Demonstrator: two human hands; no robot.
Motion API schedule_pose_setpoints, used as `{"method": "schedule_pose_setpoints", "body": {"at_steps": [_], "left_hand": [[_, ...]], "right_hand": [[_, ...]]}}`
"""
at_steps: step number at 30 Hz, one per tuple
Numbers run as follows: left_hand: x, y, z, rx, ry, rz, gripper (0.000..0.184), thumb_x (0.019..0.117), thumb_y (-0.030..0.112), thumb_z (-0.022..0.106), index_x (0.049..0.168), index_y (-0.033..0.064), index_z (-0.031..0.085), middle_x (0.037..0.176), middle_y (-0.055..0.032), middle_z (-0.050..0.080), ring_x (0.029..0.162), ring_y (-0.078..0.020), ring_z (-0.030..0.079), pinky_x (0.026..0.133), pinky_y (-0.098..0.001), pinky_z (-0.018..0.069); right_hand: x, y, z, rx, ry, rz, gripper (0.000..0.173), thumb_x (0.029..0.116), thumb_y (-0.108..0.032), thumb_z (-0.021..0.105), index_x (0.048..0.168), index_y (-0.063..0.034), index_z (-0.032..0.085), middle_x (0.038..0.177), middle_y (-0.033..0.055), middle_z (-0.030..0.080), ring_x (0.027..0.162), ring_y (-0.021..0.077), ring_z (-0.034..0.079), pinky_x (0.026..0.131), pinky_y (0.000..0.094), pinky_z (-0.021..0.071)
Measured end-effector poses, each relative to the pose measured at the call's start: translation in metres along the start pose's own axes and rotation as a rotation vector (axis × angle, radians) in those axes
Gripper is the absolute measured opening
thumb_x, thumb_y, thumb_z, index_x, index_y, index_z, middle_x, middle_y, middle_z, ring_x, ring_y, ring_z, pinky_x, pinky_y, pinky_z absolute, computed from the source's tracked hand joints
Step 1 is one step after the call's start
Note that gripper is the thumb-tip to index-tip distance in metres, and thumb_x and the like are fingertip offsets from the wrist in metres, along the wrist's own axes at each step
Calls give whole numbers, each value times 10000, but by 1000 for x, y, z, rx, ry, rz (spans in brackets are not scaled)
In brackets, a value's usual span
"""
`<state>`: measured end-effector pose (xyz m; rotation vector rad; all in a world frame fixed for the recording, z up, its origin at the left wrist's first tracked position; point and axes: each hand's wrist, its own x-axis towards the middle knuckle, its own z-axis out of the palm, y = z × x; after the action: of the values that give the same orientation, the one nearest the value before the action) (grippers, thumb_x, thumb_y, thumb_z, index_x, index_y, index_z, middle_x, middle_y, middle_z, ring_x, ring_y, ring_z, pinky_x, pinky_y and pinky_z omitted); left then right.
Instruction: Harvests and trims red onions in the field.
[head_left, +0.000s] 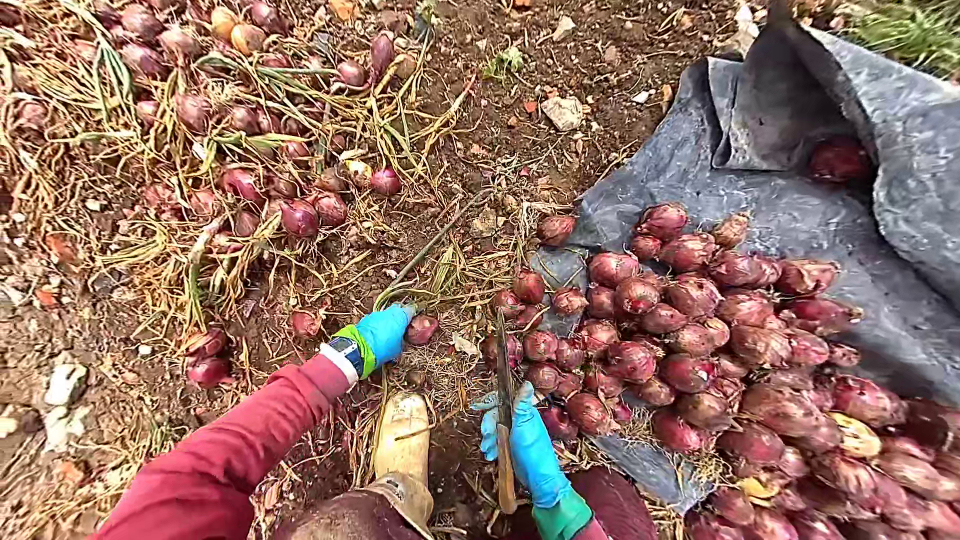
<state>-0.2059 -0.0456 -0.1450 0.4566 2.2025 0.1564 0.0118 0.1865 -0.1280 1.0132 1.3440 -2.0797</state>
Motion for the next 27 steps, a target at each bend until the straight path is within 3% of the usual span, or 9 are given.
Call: {"method": "schedule_pose_setpoints", "body": {"at_steps": [5, 7, 9, 11, 13, 16, 21, 24, 27], "left_hand": [[-59, 3, -4, -261, 63, -118, 385, 1012, 432, 650, 1344, 237, 649, 1129, -82, 747, 1050, -306, 718, 927, -616, 560], [-80, 17, -11, -229, 43, -29, 362, 1030, 488, 592, 1274, 233, 673, 1078, -56, 745, 1005, -275, 720, 891, -592, 572], [-96, 30, -21, -175, -5, 91, 396, 1028, 544, 558, 1233, 232, 691, 1044, -40, 743, 976, -247, 718, 873, -569, 569], [-110, 40, -28, -149, -45, 201, 428, 982, 617, 592, 1105, 225, 713, 907, -20, 728, 869, -210, 709, 795, -530, 573], [-111, 43, -43, -149, -110, 289, 480, 957, 640, 620, 1012, 174, 721, 813, -32, 690, 800, -212, 679, 753, -512, 554], [-103, 40, -62, -25, -83, 286, 496, 918, 668, 656, 952, 178, 725, 786, -30, 683, 774, -220, 672, 729, -514, 551], [-85, 36, -80, -6, 252, 68, 374, 911, 584, 721, 1018, 226, 746, 901, -34, 747, 849, -264, 717, 758, -592, 559], [-100, 86, -61, 151, 37, 282, 339, 979, 534, 618, 979, 209, 715, 885, -18, 722, 840, -235, 711, 720, -535, 571], [-97, 119, -41, 164, -160, 478, 311, 1058, 417, 545, 1081, 161, 720, 988, -81, 732, 937, -305, 717, 772, -587, 574]], "right_hand": [[14, 9, 16, -75, -78, 138, 961, 1021, -658, -21, 1126, 8, 665, 656, 137, 637, 526, 259, 635, 489, 412, 571], [15, 2, 28, -113, -223, 7, 838, 1028, -680, 179, 1106, 7, 652, 665, 100, 643, 527, 226, 641, 501, 381, 587], [14, -13, 42, -103, -266, -169, 847, 899, -831, 418, 1008, -27, 662, 645, 79, 643, 503, 208, 638, 496, 370, 590], [7, -29, 51, -165, -204, -305, 891, 841, -903, 339, 1008, -80, 636, 634, 75, 633, 485, 199, 626, 477, 366, 585], [5, -51, 56, -328, -114, -408, 913, 891, -876, 162, 965, -94, 627, 616, 54, 641, 477, 181, 623, 459, 357, 572], [5, -69, 48, -479, -152, -400, 886, 960, -803, 123, 797, -88, 621, 556, 68, 593, 432, 203, 579, 424, 381, 534], [14, -50, 23, -370, -139, -256, 927, 966, -791, 119, 966, -61, 690, 575, 95, 583, 432, 208, 564, 427, 374, 535], [14, -41, 18, -532, -283, -124, 930, 878, -898, 221, 893, -81, 664, 617, 66, 603, 488, 195, 589, 476, 366, 535], [-6, -40, 11, -434, -191, -250, 918, 866, -907, 192, 823, -104, 636, 582, 54, 599, 442, 183, 574, 421, 353, 528]]}}
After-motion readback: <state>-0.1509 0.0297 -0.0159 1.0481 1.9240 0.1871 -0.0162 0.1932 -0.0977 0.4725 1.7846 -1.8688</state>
